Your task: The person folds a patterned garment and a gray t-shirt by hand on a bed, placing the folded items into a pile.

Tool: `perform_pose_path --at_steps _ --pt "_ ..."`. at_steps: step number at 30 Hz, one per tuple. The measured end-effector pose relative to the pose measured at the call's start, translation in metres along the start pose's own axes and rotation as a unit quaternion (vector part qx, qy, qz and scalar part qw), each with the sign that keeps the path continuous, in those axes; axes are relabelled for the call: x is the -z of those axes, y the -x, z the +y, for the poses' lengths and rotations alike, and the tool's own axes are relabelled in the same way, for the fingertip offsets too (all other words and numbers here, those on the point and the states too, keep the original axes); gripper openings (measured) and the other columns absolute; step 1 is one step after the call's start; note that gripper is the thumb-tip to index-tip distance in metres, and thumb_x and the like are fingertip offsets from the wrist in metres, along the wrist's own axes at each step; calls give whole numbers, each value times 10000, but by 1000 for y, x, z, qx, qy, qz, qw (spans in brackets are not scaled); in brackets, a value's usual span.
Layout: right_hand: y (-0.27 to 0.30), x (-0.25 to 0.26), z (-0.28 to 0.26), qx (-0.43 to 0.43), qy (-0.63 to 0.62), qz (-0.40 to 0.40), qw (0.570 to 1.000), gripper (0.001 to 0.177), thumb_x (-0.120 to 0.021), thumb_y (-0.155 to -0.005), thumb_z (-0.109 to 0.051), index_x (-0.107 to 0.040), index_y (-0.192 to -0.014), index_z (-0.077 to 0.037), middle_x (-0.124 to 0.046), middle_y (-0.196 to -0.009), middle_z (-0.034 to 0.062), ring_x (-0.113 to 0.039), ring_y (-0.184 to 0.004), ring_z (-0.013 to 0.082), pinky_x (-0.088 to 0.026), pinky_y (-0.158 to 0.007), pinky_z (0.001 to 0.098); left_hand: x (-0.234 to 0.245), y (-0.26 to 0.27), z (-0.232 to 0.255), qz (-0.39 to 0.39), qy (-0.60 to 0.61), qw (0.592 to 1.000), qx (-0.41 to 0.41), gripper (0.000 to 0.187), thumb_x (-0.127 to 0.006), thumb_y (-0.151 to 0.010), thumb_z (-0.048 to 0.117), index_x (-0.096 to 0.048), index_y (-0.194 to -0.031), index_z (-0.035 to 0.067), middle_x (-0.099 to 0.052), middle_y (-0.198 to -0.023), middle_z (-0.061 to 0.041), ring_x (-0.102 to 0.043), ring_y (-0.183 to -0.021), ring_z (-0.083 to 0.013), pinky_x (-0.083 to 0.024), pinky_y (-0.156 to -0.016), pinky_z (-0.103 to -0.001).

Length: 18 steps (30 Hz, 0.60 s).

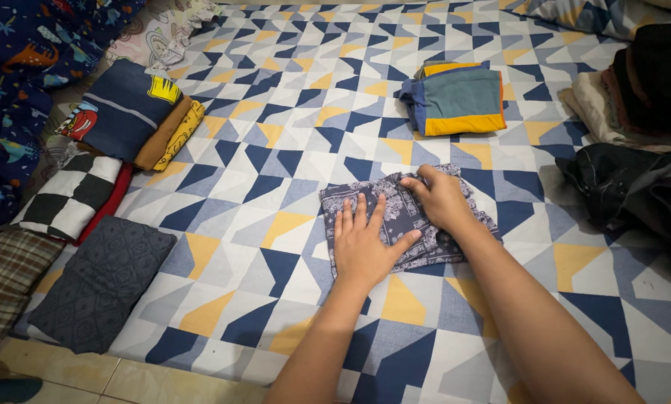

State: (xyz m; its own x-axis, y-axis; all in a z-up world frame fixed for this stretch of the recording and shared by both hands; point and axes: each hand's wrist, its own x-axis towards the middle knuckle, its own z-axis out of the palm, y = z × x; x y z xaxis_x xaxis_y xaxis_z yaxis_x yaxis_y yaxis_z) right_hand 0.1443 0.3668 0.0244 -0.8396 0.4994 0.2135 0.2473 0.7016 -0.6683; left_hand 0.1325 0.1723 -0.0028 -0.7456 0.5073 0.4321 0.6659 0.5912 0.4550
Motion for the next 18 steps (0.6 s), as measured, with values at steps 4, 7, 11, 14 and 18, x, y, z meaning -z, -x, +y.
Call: perform_pose_path --at_steps 4,7,11,14,18 --pt "6 4 -5 49 9 43 998 456 -768 -905 -449 -689 -1047 -23 -712 -836 264 -671 -792 411 -528 -711 475 2 0 1 -2 -9 1000 5 1036 -599 -748 855 -529 -1492 138 -413 -1571 -252 -285 -1501 -447 -159 -1219 -533" --pt "7 24 -2 -85 -72 4 994 405 -776 -914 -434 -719 -1065 -63 -731 -860 123 -694 -732 227 -538 -672 372 5 -1 3 -20 -15 1000 12 1040 -608 -729 860 -527 -1491 157 -399 -1577 -246 -269 -1502 -442 -146 -1218 -530" --pt "25 65 6 -161 -225 -190 942 597 -794 -809 -243 -570 -1362 -210 -682 -846 3 -617 -671 124 -427 -550 301 7 -3 5 -42 -23 999 21 1054 -603 -718 870 -505 -1504 174 -364 -1591 -232 -232 -1511 -425 -119 -1223 -519" --pt "42 70 19 -104 -214 -256 937 822 -816 -729 -59 -493 -1459 -257 -640 -823 -22 -588 -703 81 -463 -597 255 8 -5 6 -64 -30 997 31 1071 -575 -711 884 -476 -1519 189 -332 -1614 -212 -197 -1524 -411 -97 -1224 -508" --pt "40 56 31 -96 -213 -225 946 684 -764 -804 -20 -543 -1439 -145 -633 -772 17 -569 -717 102 -485 -655 262 3 -5 2 -93 -25 994 47 1074 -535 -743 886 -414 -1543 179 -301 -1620 -204 -166 -1531 -395 -73 -1223 -489"
